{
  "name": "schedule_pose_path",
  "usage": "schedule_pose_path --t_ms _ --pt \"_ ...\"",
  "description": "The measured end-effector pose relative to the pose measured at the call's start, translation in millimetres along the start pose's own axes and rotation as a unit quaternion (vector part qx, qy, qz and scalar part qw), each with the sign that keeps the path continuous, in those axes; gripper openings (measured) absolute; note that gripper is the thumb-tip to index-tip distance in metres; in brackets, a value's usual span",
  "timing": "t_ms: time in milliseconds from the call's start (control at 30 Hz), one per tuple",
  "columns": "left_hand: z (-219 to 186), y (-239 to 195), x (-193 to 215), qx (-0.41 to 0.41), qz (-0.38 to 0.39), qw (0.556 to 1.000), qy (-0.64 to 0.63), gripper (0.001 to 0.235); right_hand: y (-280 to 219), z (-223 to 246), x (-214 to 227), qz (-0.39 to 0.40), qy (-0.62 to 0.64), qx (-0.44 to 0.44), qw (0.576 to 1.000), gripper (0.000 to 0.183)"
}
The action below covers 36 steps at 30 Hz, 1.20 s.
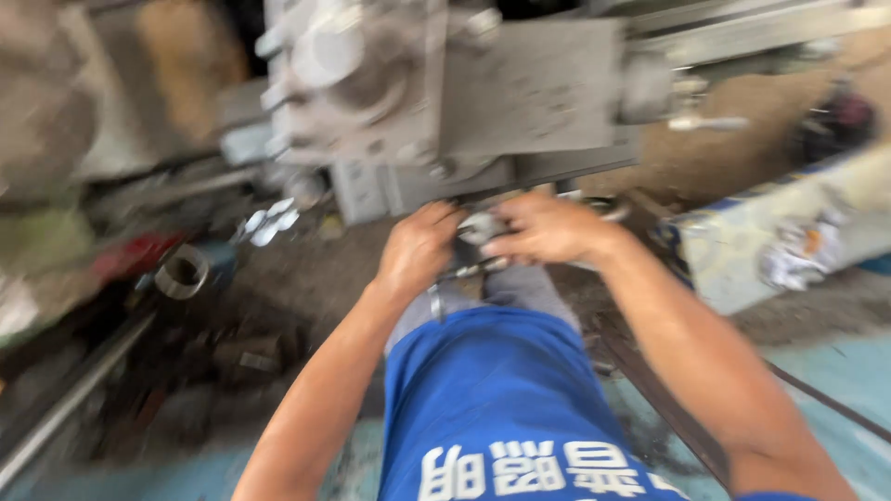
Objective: Preparing a lathe by sharpening a tool bit on a grinder and then installing and securing it in the tool post using a wrench.
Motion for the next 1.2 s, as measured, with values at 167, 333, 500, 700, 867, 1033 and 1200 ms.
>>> schedule_pose_path --t_ms 167,333,500,700,867,1033,1200 --pt "8.6 6.5 -2.8 0.041 -0.006 0.999 0.012 0.028 -0.9 3.0 -7.6 0.083 0.026 0.100 0.991 0.028" --pt "12.8 9.1 -5.0 0.038 -0.014 0.999 -0.015 0.022 -17.5 9.4 2.7 0.034 0.057 0.067 0.996 0.046" --pt "-2.6 17.3 6.7 0.049 0.017 0.998 -0.044 0.031 -32.3 19.1 -1.8 0.059 0.070 0.019 0.996 0.012" --pt "-5.5 21.0 7.8 0.052 0.029 0.997 -0.043 0.029 -45.0 26.6 7.1 0.017 -0.098 -0.034 0.994 0.031" --pt "3.2 16.0 4.1 0.071 0.025 0.996 -0.052 0.032 -40.1 17.5 -3.2 0.041 0.055 0.018 0.998 0.024" --pt "-0.3 16.0 5.6 0.060 0.022 0.997 -0.041 0.027 -24.6 -0.4 4.1 0.007 -0.050 0.024 0.998 0.025" --pt "22.0 16.0 -18.4 0.105 0.017 0.994 0.006 0.028 -42.6 15.9 0.6 0.003 -0.191 0.097 0.977 0.033"
Point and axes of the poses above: each hand's wrist, its own y-axis towards the middle knuckle, its own x-axis out of the back of the hand, z = x × y, the point moved 10 cm from there along y, towards the middle knuckle, and after that the axes turned 6 degrees about z, right-handed, at the moved point
